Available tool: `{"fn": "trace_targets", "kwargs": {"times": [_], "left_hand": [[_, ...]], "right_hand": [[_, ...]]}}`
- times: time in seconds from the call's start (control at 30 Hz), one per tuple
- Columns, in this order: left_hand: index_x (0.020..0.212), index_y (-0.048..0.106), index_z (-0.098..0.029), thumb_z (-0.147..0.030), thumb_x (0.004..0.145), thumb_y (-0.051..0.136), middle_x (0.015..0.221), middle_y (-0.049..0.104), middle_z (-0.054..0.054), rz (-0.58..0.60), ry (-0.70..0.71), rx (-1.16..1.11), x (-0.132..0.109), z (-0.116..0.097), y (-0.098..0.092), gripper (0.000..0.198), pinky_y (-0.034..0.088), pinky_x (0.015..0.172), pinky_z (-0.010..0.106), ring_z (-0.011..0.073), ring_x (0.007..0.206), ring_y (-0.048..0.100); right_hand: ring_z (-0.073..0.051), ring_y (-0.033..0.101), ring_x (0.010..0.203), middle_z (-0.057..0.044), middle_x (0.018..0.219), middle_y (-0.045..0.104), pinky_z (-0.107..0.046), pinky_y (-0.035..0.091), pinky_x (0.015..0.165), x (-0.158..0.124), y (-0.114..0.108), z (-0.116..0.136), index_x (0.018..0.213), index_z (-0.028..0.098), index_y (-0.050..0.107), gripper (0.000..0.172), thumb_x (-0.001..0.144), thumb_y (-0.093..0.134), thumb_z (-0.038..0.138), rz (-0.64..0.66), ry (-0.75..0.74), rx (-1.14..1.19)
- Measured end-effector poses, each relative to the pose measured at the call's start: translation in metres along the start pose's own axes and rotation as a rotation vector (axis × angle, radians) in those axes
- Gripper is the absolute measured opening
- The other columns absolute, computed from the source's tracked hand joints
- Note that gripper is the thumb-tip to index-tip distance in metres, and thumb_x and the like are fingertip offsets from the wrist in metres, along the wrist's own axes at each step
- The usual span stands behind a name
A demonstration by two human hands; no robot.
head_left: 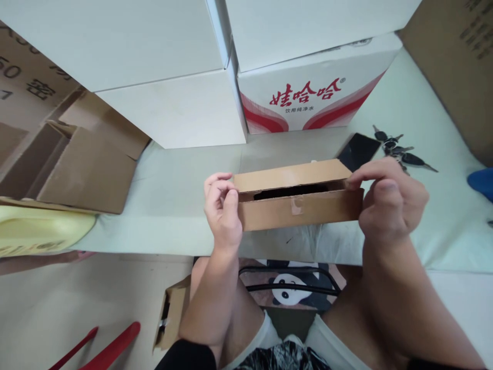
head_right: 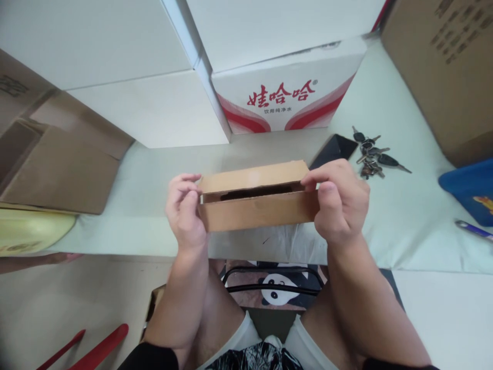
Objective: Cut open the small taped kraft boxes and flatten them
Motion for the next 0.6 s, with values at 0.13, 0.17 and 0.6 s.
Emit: {"fn": "trace_targets", "kwargs": {"times": [0.13,0.17,0.6], "left_hand": [[0.066,0.041,-0.021,-0.033,0.09,0.053,0.11,0.06,0.007,-0.092,0.024,-0.017,-0.003,0.001,-0.007,0.03,0.056,0.092,0.041,0.0225,0.109,0.064],[0.065,0.041,-0.02,-0.034,0.091,0.053,0.112,0.062,0.007,-0.073,0.038,0.009,-0.004,0.001,-0.006,0.032,0.057,0.093,0.042,0.0225,0.111,0.065],[0.093,0.08,-0.023,-0.06,0.1,0.042,0.145,0.059,0.009,0.301,0.072,0.059,-0.001,0.006,0.011,0.054,0.049,0.115,0.053,0.0317,0.138,0.055]], "right_hand": [[-0.017,0.054,0.054,-0.003,0.057,0.063,-0.034,0.035,0.053,0.001,-0.003,0.005,0.067,0.023,0.07,0.036,0.095,0.052,0.036,0.028,-0.002,-0.022],[-0.016,0.054,0.052,-0.003,0.058,0.065,-0.033,0.035,0.051,0.0,-0.004,0.004,0.067,0.023,0.071,0.037,0.095,0.052,0.036,0.037,0.026,-0.054],[-0.023,0.069,0.066,-0.003,0.055,0.069,-0.048,0.051,0.097,-0.004,-0.005,-0.014,0.069,0.024,0.076,0.032,0.091,0.055,0.036,0.027,0.169,0.102]]}}
Point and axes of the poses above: each hand's wrist, its own x-axis towards the middle knuckle, its own y-axis out of the palm, z = x × y, the point moved 7 cm from there along x, towards the middle knuckle
